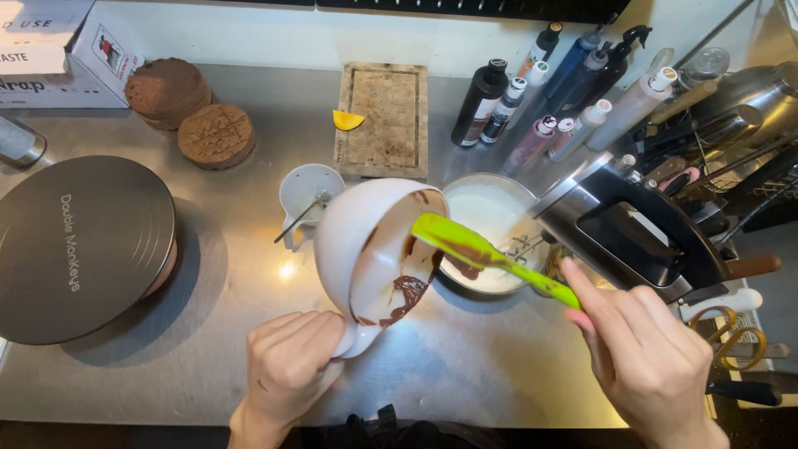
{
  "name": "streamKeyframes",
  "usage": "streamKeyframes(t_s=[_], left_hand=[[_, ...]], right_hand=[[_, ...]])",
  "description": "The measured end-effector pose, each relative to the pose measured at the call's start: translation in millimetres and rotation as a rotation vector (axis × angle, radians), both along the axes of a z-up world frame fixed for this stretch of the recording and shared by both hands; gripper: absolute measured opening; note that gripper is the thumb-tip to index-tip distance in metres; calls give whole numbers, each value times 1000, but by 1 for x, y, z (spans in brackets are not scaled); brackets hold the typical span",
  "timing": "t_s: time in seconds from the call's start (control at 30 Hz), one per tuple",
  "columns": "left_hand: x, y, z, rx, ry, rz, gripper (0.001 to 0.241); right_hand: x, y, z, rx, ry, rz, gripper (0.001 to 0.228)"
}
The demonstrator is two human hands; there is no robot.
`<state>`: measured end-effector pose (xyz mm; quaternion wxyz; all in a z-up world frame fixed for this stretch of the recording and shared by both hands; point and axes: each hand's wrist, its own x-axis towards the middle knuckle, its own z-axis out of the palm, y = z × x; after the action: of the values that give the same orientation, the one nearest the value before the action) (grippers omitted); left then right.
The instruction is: Transfer chocolate mixture from a mug into a bowl and mix it into cream using a hand mixer.
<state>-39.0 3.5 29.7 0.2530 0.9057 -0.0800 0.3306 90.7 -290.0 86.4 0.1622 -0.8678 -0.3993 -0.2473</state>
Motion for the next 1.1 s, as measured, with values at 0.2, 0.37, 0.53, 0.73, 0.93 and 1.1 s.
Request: streamKeyframes(t_s=[0.2,0.37,0.53,0.73,0.93,1.1], left_hand=[[7,-7,4,306,-105,-48,15],[8,-3,-12,329,-68,-3,12],[5,-3,-36,26,-25,-60,22],[-3,-4,-82,-420,127,498,30],[-2,-18,-91,-540,190,494,17],[10,-32,-95,-631,336,490,21]], right_hand=[[-1,14,6,-227,156,-49,37],[20,-5,-21,-367,892,-55,31],[16,-26,-57,-215,1606,97,43],[-8,-21,-174,542,920,-254,36],[-3,-16,-245,133,572,-637,26],[-4,-14,-233,205,591,-653,28]])
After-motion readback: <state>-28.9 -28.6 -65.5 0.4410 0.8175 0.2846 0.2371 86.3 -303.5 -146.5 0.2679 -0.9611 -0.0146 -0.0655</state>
